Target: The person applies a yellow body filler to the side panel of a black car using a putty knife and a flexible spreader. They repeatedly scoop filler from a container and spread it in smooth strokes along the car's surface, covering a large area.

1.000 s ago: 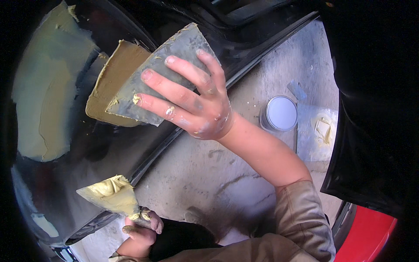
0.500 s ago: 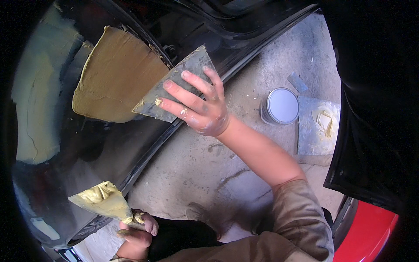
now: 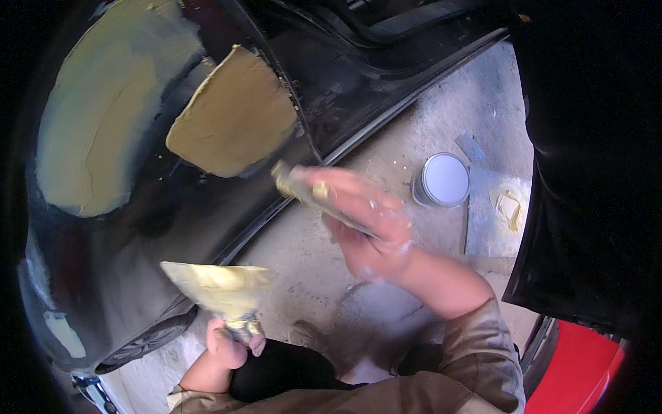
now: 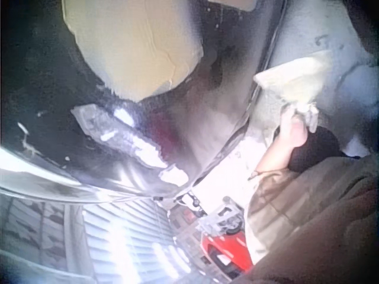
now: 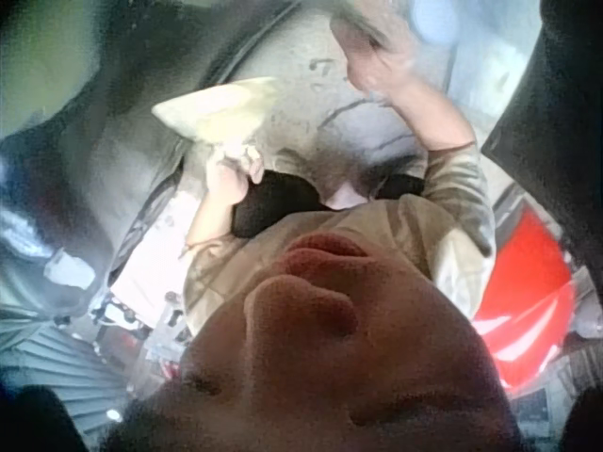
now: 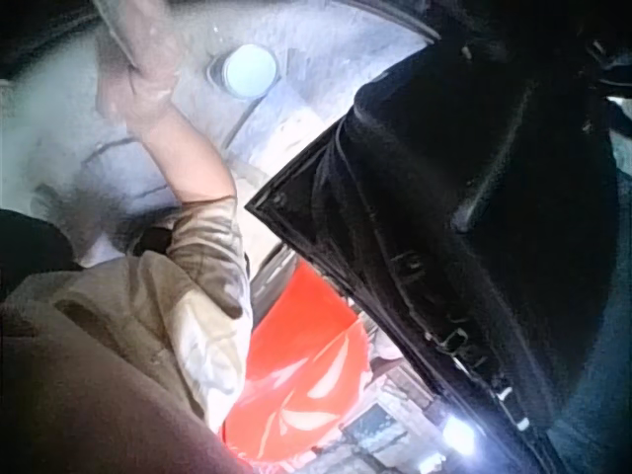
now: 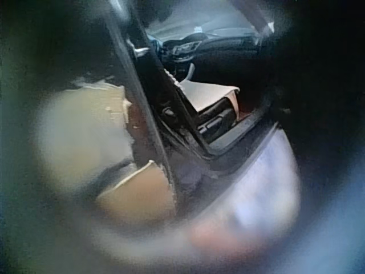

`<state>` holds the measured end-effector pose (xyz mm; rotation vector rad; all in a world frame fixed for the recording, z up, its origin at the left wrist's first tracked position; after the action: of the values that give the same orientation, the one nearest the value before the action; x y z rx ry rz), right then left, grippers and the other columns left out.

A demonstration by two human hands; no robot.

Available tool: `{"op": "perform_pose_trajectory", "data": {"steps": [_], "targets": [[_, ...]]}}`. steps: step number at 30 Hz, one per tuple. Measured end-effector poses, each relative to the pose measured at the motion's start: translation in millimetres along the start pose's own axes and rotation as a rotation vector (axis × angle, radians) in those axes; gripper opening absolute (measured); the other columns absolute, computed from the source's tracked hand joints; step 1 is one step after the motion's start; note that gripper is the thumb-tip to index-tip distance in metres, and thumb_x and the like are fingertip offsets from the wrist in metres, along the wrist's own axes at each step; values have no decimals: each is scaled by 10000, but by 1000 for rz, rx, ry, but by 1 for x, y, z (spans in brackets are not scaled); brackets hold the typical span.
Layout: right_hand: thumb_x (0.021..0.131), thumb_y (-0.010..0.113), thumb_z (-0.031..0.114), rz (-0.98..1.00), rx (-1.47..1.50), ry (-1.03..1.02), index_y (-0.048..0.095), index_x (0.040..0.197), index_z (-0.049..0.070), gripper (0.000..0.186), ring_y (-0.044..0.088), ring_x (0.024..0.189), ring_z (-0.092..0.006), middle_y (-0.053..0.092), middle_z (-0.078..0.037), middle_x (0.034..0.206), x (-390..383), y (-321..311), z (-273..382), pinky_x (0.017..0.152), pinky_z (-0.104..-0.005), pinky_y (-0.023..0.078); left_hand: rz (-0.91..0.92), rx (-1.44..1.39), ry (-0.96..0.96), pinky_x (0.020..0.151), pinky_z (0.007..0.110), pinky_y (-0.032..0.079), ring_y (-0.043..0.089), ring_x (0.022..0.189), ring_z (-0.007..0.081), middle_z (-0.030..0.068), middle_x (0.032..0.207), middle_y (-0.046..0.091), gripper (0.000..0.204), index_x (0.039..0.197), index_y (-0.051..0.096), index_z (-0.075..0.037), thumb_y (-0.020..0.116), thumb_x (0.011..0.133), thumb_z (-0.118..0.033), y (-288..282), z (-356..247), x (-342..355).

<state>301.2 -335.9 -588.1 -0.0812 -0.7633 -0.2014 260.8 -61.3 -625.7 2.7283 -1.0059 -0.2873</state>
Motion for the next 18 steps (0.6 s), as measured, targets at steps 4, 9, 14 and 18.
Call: {"op": "perform_pose_trajectory", "data": {"steps": [4, 9, 14, 18], "targets": [[975, 568, 79, 438, 418, 115, 660, 1187, -54, 266, 671, 1161, -423, 687, -271, 1214, 8, 26, 38, 982, -473, 561, 66, 54, 52, 493, 270, 445, 548, 563, 144, 104, 791, 609, 609, 1215, 558, 102, 532, 1041, -481, 7, 2, 3], [926, 641, 88, 759, 136, 54, 739, 1063, 17, 182, 690, 1124, -441, 701, -250, 1205, 11, 38, 51, 936, -483, 589, -30, -39, 101, 402, 316, 417, 509, 504, 168, 117, 708, 590, 730, 1109, 586, 50, 748, 837, -608, -2, -10, -5], [764, 739, 157, 237, -624, -388, 777, 1140, 240, 387, 656, 1178, -324, 689, -108, 1289, 43, 15, 67, 952, -424, 564, -205, -211, 36, 383, 330, 422, 511, 495, 201, 148, 766, 603, 883, 1221, 509, 33, 804, 735, -642, -18, -8, -16], [790, 797, 275, -19, -953, -576, 753, 1090, 320, 307, 558, 1276, -340, 645, -102, 1327, 59, 35, 61, 1207, -546, 244, -259, -147, -4, 373, 324, 411, 507, 482, 196, 131, 734, 590, 933, 1199, 509, 23, 785, 693, -710, -21, -6, -18]]}}
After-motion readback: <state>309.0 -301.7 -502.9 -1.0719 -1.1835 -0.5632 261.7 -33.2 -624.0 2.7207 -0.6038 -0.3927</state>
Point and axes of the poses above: each hand's wrist, its own x-axis towards the middle knuckle, its own y-axis out of the palm, z = x × y, the point moved 8 cm from there along x, towards the middle knuckle
